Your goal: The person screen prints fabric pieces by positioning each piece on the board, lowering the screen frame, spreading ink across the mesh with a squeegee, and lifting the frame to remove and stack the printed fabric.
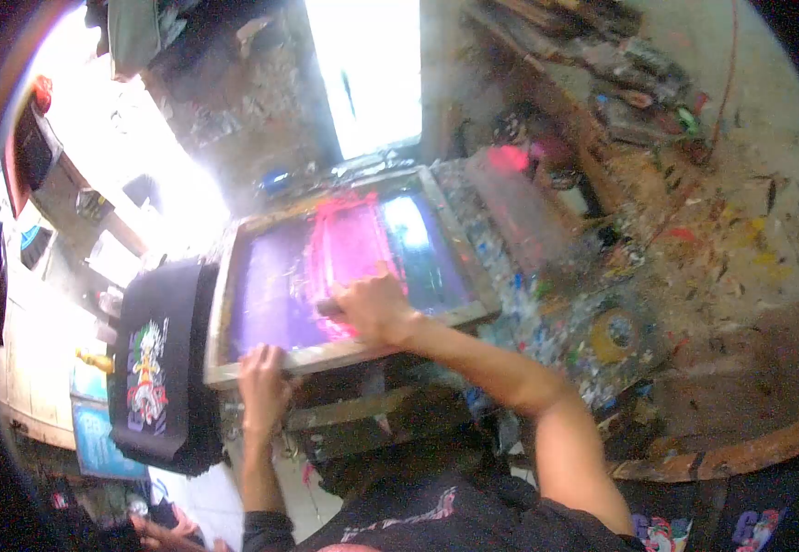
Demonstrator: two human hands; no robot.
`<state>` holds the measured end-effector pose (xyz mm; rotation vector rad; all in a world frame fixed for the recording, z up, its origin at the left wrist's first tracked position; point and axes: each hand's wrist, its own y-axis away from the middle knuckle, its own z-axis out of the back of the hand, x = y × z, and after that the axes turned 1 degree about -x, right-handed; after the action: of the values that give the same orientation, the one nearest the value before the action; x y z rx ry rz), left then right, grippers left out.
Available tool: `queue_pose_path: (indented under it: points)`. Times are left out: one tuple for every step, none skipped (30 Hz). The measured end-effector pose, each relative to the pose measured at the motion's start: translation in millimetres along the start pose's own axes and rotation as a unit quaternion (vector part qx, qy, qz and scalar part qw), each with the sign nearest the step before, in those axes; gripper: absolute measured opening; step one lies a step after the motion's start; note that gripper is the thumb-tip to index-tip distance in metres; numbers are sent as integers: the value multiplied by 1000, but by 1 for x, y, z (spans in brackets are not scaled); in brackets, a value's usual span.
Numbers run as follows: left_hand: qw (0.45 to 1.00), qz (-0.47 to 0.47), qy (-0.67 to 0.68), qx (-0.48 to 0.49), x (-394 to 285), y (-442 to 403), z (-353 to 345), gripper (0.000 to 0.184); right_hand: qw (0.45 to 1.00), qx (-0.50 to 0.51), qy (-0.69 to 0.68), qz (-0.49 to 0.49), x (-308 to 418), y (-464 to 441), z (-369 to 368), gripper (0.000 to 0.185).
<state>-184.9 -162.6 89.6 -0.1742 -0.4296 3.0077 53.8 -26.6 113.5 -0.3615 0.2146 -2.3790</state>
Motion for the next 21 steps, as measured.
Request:
queue_pose_path:
  points:
    - [997, -3, 80, 5, 8, 13, -29, 52, 998, 53, -42, -9, -10, 0, -11, 33]
    - [994, -6, 111, -8, 16, 27, -57, 50, 990, 109, -83, -16, -20, 2, -23, 25]
    - [993, 17, 112, -13, 8, 33, -58, 51, 988, 122, -94, -12, -21, 15, -31, 25]
    - [992, 42, 116, -24, 2, 31, -60, 51, 994, 105, -40, 17, -23, 28, -34, 19]
    - [991, 60, 119, -22, 2, 30, -61, 51, 995, 88, 17, 52, -28, 35, -36, 13]
    - [990, 56, 126, -23, 2, 29, -61, 51, 992, 102, 16, 66, -32, 38, -43, 13]
    - [990, 49, 134, -26, 2, 29, -62, 51, 987, -14, 50, 154, -39, 40, -52, 7]
    - [988, 63, 136, -25, 3, 30, -65, 51, 959, -132, 79, 238, -50, 40, -65, 7]
    - [988, 49, 143, -24, 6, 31, -66, 51, 937, -184, 126, 267, -73, 27, -83, 25]
    - [988, 32, 148, -26, 10, 29, -69, 50, 957, -136, 87, 242, -79, 11, -75, 15]
    - [989, 34, 145, -23, 11, 30, -73, 49, 954, -141, 113, 239, -93, -14, -78, 27]
    - [989, 40, 141, -22, 12, 30, -74, 49, 952, -146, 137, 232, -108, -42, -86, 40]
    - [988, 42, 145, -19, 12, 31, -73, 49, 946, -171, 157, 226, -122, -73, -95, 39]
    - [988, 41, 149, -19, 11, 29, -72, 49, 938, -199, 181, 219, -136, -108, -99, 38]
    - [989, 40, 144, -17, 11, 27, -70, 49, 965, -123, 148, 176, -144, -140, -94, 38]
    - [989, 36, 142, -18, 12, 27, -70, 49, 984, -47, 112, 131, -148, -170, -86, 41]
    - [989, 41, 141, -9, 12, 27, -71, 49, 984, -50, 113, 129, -153, -196, -75, 41]
    - [989, 47, 140, 1, 12, 28, -70, 49, 991, 6, 91, 94, -155, -218, -63, 44]
    - [989, 51, 140, -5, 10, 27, -69, 50, 994, 61, 69, 58, -159, -232, -60, 49]
    - [989, 50, 140, -6, 13, 26, -71, 50, 994, 60, 70, 59, -160, -238, -62, 49]
    - [988, 51, 146, -12, 13, 27, -75, 51, 995, 59, 74, 12, -160, -242, -65, 53]
